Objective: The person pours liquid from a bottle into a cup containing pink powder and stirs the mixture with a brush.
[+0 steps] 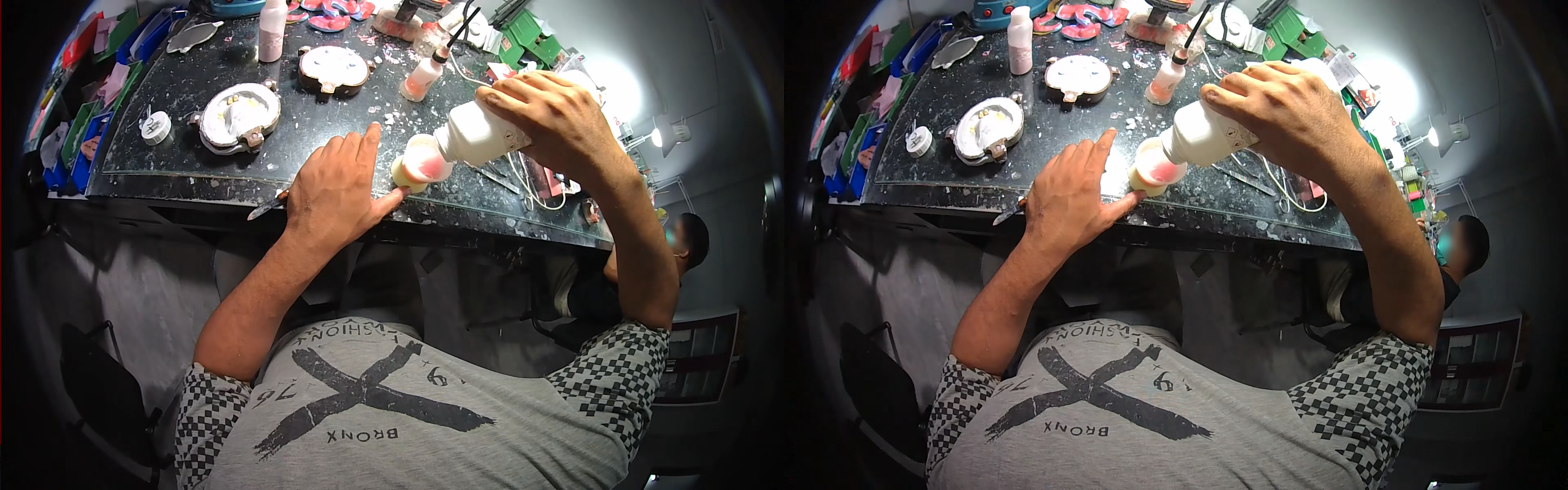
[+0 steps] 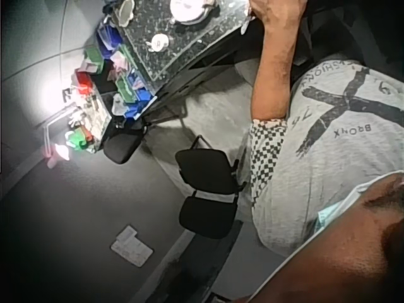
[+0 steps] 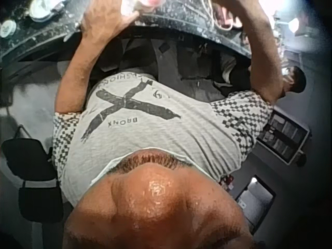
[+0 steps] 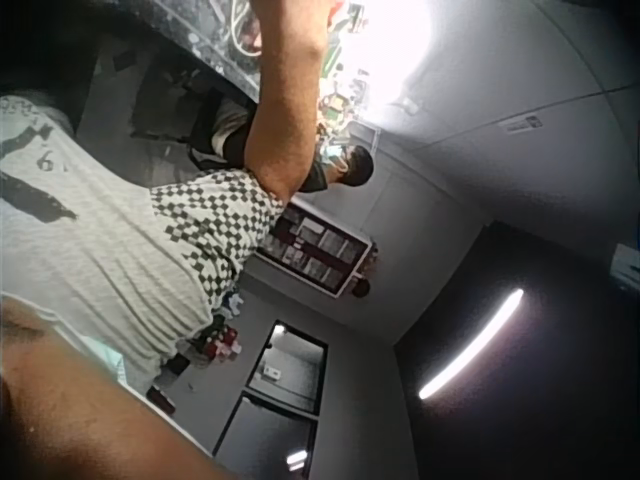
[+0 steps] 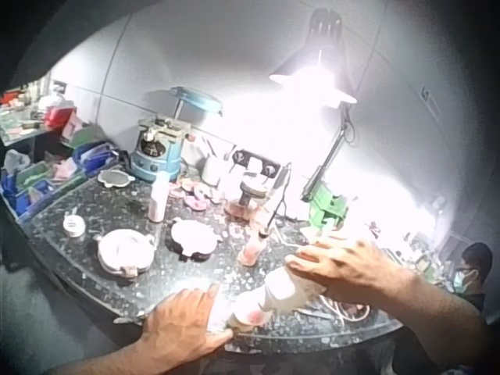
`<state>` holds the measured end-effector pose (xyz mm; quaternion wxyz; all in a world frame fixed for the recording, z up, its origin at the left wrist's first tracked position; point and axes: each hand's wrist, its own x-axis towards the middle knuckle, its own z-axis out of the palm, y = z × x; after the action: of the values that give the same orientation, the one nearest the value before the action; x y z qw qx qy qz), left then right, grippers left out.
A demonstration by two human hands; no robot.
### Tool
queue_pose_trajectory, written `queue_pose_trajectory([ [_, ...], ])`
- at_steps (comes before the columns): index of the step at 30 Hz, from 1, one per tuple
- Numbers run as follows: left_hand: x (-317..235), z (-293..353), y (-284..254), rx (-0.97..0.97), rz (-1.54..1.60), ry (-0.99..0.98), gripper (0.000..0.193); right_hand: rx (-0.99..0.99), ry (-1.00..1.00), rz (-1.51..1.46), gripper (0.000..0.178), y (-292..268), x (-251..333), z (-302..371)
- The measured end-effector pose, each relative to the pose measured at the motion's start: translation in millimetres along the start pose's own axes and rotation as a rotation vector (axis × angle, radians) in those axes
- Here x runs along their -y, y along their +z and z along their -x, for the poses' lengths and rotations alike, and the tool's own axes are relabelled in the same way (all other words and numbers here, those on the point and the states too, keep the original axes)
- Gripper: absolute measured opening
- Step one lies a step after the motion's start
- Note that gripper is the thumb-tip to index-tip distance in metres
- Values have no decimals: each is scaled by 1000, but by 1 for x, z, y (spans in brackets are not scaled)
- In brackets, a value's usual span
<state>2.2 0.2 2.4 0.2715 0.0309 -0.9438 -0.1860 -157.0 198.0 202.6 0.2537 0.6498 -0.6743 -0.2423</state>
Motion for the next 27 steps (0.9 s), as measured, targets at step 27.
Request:
queue_pose_trajectory([
  [27, -37, 73, -75, -122, 1101, -199, 50, -867, 989, -1616, 65, 132, 25, 20],
])
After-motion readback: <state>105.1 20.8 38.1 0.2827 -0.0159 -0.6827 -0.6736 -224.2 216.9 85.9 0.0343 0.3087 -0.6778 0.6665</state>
